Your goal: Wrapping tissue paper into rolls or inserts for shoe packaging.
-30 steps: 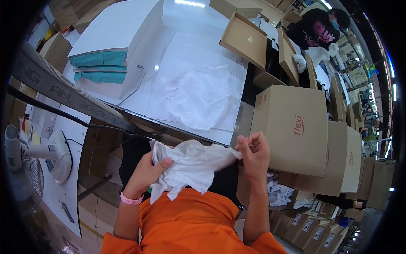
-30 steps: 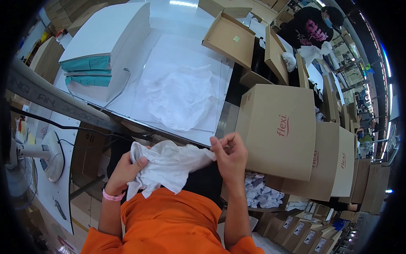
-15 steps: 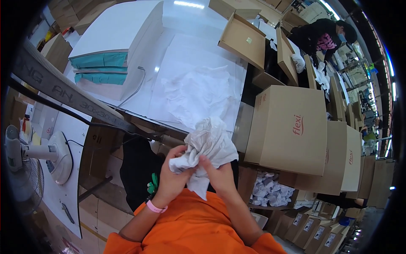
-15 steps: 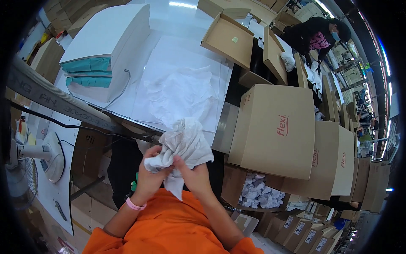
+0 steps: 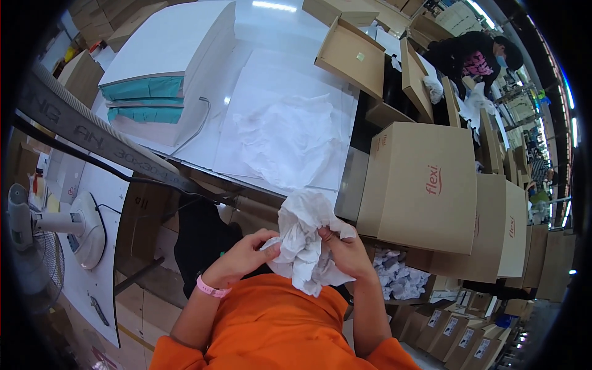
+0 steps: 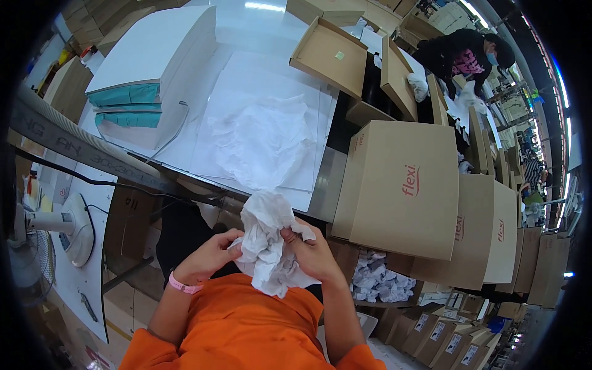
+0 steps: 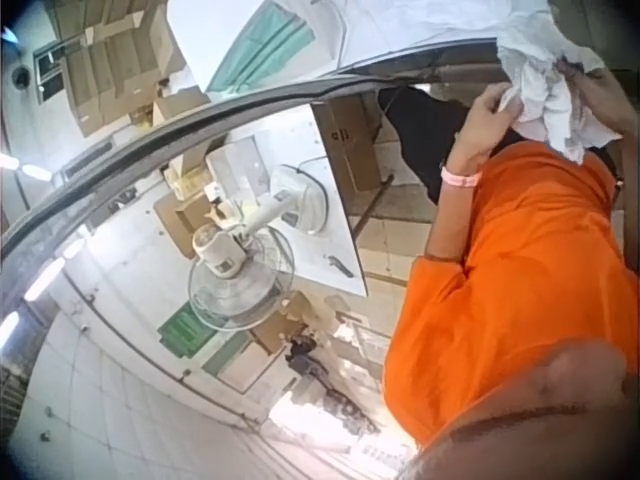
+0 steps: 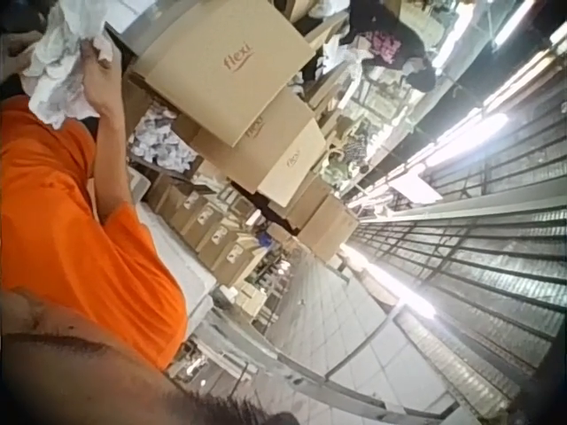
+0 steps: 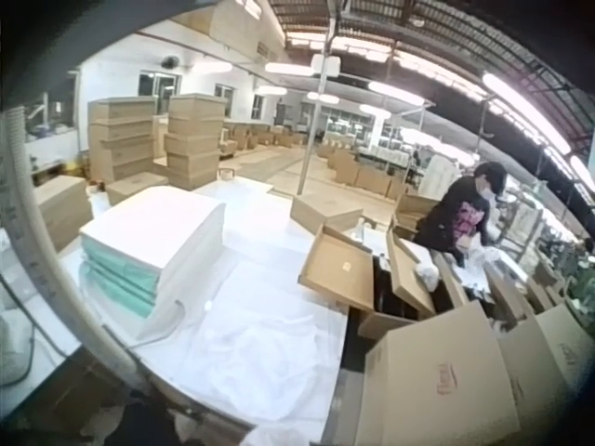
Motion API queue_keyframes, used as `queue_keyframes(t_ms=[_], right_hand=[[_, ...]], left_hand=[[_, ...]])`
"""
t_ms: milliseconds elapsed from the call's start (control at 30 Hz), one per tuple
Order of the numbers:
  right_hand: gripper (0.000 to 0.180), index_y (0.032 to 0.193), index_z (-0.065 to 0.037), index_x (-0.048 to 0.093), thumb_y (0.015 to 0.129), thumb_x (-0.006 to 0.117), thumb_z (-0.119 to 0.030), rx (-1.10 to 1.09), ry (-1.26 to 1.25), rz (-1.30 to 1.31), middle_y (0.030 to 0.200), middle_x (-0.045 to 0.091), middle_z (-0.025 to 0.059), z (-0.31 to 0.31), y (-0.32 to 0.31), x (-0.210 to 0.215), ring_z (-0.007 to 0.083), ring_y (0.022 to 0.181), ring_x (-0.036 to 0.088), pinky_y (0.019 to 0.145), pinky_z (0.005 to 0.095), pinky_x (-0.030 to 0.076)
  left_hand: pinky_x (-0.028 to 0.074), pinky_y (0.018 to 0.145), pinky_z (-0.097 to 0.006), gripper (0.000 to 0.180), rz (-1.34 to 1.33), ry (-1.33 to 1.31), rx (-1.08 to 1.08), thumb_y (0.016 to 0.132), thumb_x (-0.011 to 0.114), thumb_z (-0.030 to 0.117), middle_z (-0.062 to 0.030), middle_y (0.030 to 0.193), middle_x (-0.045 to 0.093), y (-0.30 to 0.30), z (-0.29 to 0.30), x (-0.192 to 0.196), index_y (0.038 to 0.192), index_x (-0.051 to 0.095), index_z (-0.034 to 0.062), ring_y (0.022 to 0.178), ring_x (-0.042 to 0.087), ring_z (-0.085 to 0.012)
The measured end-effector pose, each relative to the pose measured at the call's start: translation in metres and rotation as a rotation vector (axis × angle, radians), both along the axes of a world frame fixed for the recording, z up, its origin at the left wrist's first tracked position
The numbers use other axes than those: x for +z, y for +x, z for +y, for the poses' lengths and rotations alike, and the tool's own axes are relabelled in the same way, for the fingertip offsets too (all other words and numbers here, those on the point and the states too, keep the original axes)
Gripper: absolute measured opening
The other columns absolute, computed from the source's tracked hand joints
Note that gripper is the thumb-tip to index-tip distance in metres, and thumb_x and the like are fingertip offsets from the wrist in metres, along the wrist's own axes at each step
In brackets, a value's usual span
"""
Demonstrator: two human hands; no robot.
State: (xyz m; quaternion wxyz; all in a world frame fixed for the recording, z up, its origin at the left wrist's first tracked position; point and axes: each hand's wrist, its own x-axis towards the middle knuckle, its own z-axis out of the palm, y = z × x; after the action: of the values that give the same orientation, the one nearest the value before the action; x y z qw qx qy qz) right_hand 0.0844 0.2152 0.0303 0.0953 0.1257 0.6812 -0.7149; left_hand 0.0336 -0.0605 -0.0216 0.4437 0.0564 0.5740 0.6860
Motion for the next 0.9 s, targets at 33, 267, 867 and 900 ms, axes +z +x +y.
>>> queue_keyframes(t_ms=[33, 267, 867, 900], right_hand=[[0.033, 0.136, -0.002, 0.073, 0.115, 0.072, -0.027, 0.057, -0.018, -0.015, 0.117, 0.077, -0.0033, 0.007, 0.003, 0.000, 0.0089, 0.107, 0.064, 0.096, 0.0296, 0.053], [0.038, 0.142, -0.003, 0.070, 0.115, 0.072, -0.028, 0.111, 0.080, -0.304, 0.125, 0.079, 0.0055, 0.023, 0.018, -0.018, 0.0161, 0.111, 0.071, 0.098, 0.0364, 0.059], [0.025, 0.130, 0.003, 0.076, 0.109, 0.073, -0.011, -0.065, 0.400, 0.218, 0.108, 0.082, 0.0113, -0.030, 0.024, -0.042, 0.0165, 0.097, 0.074, 0.091, 0.0313, 0.057], [0.025, 0.130, 0.003, 0.076, 0.110, 0.073, -0.012, -0.123, 0.260, 0.157, 0.110, 0.082, 0.0090, -0.023, 0.028, -0.047, 0.0141, 0.099, 0.073, 0.092, 0.0306, 0.057]], left_hand=[[0.055, 0.097, -0.030, 0.039, 0.029, 0.065, 0.104, 0.108, 0.082, 0.024, -0.0036, 0.116, 0.070, 0.000, 0.003, 0.003, 0.139, 0.070, 0.0031, 0.108, 0.066, -0.0119], [0.057, 0.106, -0.034, 0.056, 0.518, -0.083, 0.655, 0.102, 0.084, 0.010, -0.0061, 0.141, 0.065, -0.028, -0.011, 0.010, 0.151, 0.057, 0.0129, 0.127, 0.065, -0.0174], [0.057, 0.106, -0.039, 0.043, -0.416, 0.259, 0.542, 0.113, 0.066, 0.028, -0.0104, 0.139, 0.072, -0.008, 0.018, 0.009, 0.145, 0.062, 0.0002, 0.126, 0.070, -0.0251], [0.058, 0.105, -0.040, 0.041, -0.373, 0.268, 0.583, 0.113, 0.066, 0.027, -0.0104, 0.139, 0.072, -0.011, 0.015, 0.014, 0.144, 0.063, 0.0004, 0.126, 0.070, -0.0259]])
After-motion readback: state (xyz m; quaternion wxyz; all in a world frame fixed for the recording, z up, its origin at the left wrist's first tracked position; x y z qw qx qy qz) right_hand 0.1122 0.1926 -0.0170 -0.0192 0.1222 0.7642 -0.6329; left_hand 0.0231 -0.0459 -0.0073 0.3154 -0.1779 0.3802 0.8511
